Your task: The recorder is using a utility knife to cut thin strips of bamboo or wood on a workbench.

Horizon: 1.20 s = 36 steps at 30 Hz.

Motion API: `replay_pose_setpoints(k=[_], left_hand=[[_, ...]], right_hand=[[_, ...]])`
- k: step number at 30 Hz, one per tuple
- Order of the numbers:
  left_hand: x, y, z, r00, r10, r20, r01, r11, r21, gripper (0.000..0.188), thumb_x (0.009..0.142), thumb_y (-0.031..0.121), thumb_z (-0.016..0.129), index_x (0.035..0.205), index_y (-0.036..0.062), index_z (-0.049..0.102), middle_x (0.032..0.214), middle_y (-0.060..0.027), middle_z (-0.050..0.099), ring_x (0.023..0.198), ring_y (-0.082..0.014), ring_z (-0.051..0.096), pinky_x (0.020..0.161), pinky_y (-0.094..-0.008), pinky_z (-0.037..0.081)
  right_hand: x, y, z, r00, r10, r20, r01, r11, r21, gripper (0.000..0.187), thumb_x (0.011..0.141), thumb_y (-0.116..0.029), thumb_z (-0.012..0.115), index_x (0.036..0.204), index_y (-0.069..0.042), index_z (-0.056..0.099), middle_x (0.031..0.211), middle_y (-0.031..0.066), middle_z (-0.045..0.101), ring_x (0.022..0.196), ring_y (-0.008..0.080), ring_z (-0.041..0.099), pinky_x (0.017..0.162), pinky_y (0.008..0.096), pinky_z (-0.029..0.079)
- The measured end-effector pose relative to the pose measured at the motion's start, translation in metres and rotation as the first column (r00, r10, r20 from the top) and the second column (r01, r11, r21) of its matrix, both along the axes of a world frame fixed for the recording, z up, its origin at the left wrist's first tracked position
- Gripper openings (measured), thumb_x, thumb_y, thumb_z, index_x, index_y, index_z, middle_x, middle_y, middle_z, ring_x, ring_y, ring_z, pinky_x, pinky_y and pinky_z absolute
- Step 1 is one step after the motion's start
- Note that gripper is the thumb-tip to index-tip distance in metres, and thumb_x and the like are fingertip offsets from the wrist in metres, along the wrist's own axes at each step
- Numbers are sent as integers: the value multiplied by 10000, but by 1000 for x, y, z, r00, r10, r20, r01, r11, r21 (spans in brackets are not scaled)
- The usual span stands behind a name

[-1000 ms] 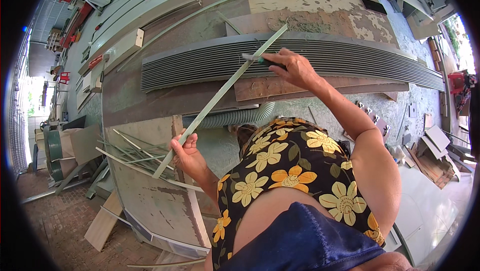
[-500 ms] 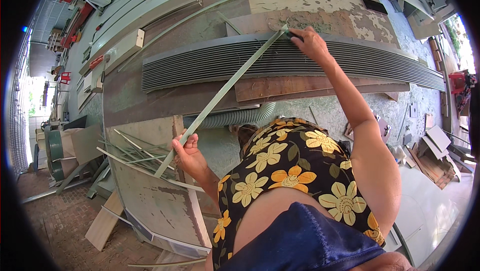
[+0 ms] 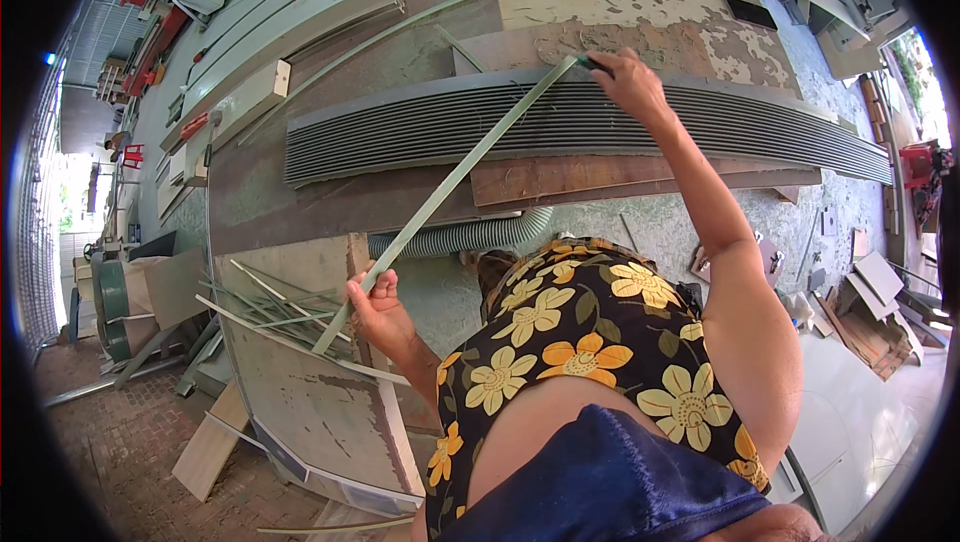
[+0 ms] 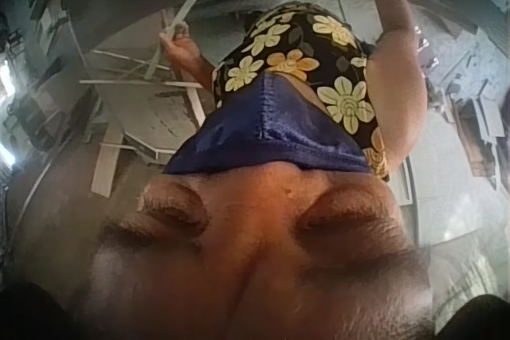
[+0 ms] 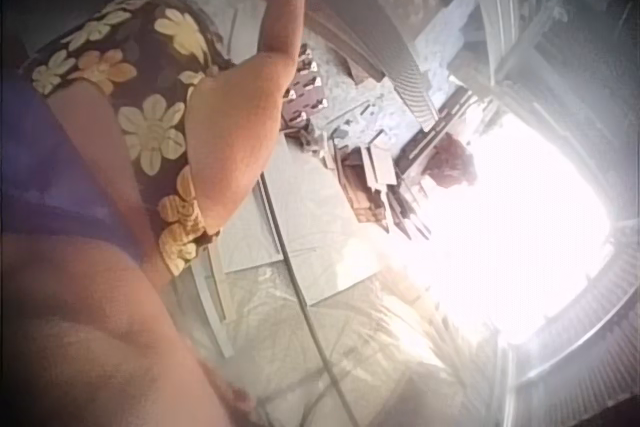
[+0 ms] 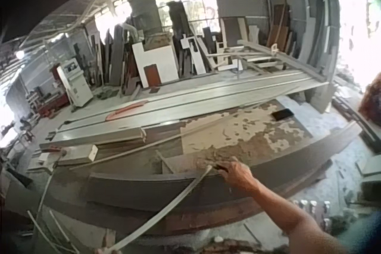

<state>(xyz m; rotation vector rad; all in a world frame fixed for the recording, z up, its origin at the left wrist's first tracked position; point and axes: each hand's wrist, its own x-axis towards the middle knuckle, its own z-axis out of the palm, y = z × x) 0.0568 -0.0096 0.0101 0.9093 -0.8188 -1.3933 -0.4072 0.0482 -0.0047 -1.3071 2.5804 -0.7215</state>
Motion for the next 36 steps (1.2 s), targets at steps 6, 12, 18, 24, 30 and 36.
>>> replay_pose_setpoints(k=[6,12,18,24,30,36], left_hand=[[1,-5,4,1000,-8,-23,7,1000,-9,244,1028,250,476,1048,46,609,1093,-167,675,858,-223,671,828,-351,515],[1,-7,6,999,-42,-28,42,999,-22,244,1025,244,475,1036,41,611,1097,-166,682,865,-229,676,840,-356,518],[6,-7,3,995,-63,-71,61,998,-29,216,1002,206,483,1070,36,597,1087,-165,687,890,-238,679,850,-350,516],[4,-10,13,993,-72,-92,70,997,-22,246,929,127,476,1145,35,552,1089,-174,675,934,-226,644,852,-337,492],[-2,-7,24,992,-47,-116,48,999,-2,284,898,98,463,1165,45,545,1125,-178,665,839,-178,613,771,-297,468],[9,-7,19,980,-167,-105,159,984,-80,280,878,87,476,1142,37,555,1156,-183,664,625,-107,473,631,-251,394]], right_hand=[[67,11,8,955,296,16,-288,938,-191,377,912,-260,662,1285,-210,651,931,104,583,822,296,640,750,399,523],[-4,8,-21,998,-55,0,55,996,-75,378,914,-314,641,1284,-233,647,1066,156,629,960,344,653,842,427,522],[-38,23,-38,995,-100,-1,96,958,-271,419,900,-330,652,1304,-219,635,1095,162,640,1035,348,635,893,423,502],[-25,28,-48,987,-158,21,159,956,-246,421,902,-339,651,1307,-224,623,1087,137,636,1013,341,638,859,424,512],[-11,30,-46,984,-157,-81,133,961,-243,442,908,-321,647,1336,-233,576,1008,123,625,978,332,639,804,439,522],[-7,30,-51,973,-154,-170,94,944,-316,451,896,-299,664,1332,-227,573,938,114,615,917,327,636,761,438,520]])
